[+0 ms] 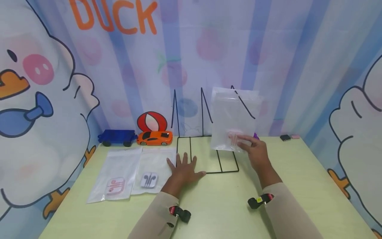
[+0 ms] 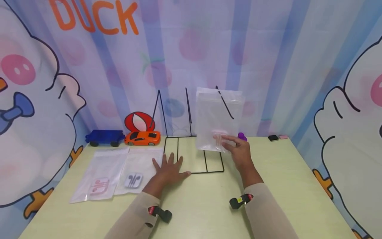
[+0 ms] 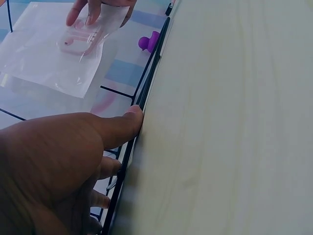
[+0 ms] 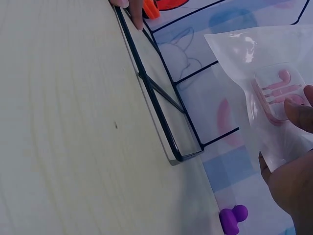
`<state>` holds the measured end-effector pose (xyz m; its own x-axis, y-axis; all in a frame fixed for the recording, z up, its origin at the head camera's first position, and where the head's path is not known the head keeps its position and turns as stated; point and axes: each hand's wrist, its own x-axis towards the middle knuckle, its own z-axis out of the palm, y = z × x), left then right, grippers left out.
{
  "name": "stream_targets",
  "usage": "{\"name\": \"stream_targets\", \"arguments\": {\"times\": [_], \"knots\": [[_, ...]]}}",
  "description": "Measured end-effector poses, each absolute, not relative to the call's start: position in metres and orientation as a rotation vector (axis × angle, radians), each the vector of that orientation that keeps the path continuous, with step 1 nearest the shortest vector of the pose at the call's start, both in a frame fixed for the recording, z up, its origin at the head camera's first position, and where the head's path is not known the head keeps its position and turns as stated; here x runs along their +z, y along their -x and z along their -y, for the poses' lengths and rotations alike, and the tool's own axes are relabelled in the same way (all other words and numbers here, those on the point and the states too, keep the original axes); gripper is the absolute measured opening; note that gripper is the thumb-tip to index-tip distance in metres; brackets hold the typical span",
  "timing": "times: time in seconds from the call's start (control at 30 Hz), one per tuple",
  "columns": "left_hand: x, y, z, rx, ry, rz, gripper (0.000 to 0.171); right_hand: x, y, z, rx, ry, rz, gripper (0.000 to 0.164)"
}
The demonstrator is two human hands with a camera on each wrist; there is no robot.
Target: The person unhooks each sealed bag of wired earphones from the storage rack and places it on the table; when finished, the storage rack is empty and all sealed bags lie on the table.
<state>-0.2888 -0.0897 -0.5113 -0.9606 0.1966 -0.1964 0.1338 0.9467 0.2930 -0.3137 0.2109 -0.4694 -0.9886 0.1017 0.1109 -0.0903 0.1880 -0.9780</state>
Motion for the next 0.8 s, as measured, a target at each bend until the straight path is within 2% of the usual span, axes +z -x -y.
{"name": "stream_targets", "arguments": {"times": [0.33, 0.8], "knots": [[-0.507, 0.283, 0.088, 0.431, -0.241, -2.883, 0.088, -0.471, 0.293, -0.217, 1.853, 0.044, 2.328, 0.043], [-0.505, 0.286, 0.090, 0.420, -0.236, -2.863, 0.088, -0.466, 0.261, -0.224, 1.818, -0.021, 2.257, 0.035]]}}
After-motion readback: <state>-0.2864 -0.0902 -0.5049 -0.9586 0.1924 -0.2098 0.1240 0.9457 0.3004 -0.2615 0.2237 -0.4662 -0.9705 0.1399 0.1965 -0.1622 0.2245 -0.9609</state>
